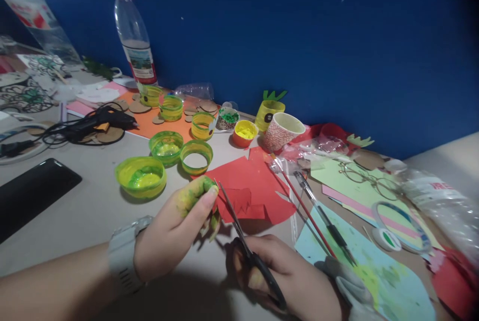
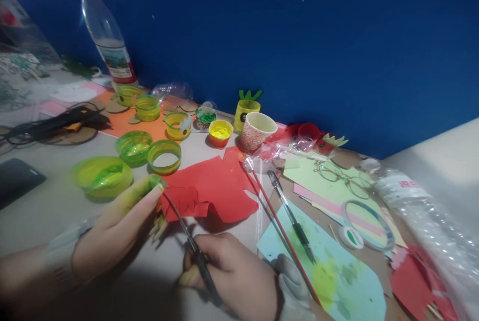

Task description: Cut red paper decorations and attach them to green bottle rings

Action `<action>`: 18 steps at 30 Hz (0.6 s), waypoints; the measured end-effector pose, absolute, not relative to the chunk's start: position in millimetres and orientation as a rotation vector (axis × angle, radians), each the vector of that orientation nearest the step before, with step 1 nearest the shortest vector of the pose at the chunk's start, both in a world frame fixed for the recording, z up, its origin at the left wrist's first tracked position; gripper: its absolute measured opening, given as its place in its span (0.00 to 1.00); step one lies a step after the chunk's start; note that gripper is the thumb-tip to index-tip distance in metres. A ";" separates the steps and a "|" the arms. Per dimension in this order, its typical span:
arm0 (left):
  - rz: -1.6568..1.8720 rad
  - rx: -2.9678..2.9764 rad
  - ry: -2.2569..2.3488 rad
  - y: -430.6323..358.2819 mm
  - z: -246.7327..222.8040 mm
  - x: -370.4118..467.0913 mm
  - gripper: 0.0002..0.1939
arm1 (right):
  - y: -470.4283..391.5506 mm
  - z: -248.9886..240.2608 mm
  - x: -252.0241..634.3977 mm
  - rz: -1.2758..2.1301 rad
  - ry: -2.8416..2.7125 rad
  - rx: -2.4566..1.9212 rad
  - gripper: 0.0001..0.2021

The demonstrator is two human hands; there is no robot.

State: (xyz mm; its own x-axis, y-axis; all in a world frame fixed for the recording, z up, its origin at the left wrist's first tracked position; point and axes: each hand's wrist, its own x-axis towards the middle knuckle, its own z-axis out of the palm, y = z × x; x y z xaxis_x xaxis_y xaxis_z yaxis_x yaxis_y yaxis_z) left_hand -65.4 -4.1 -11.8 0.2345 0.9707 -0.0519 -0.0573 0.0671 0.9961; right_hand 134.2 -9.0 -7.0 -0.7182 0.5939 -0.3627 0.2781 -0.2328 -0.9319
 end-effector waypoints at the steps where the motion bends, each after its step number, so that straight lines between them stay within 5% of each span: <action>1: 1.028 1.223 1.016 -4.0 -11.4 -65.3 0.18 | -9.1 -6.9 134.3 2.045 -1.791 -1.050 0.29; 18: 1.056 1.226 1.042 -3.7 -8.5 -64.5 0.17 | -9.4 -7.9 134.8 2.099 -1.732 -1.080 0.29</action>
State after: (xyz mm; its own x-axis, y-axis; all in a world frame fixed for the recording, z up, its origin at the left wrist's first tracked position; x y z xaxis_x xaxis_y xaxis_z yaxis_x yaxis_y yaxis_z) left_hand -64.5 -3.7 -8.5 0.1998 0.9791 -0.0371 -0.0507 0.0482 0.9976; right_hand 134.8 -9.4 -7.9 -0.7081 0.5835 -0.3976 0.2795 -0.2854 -0.9167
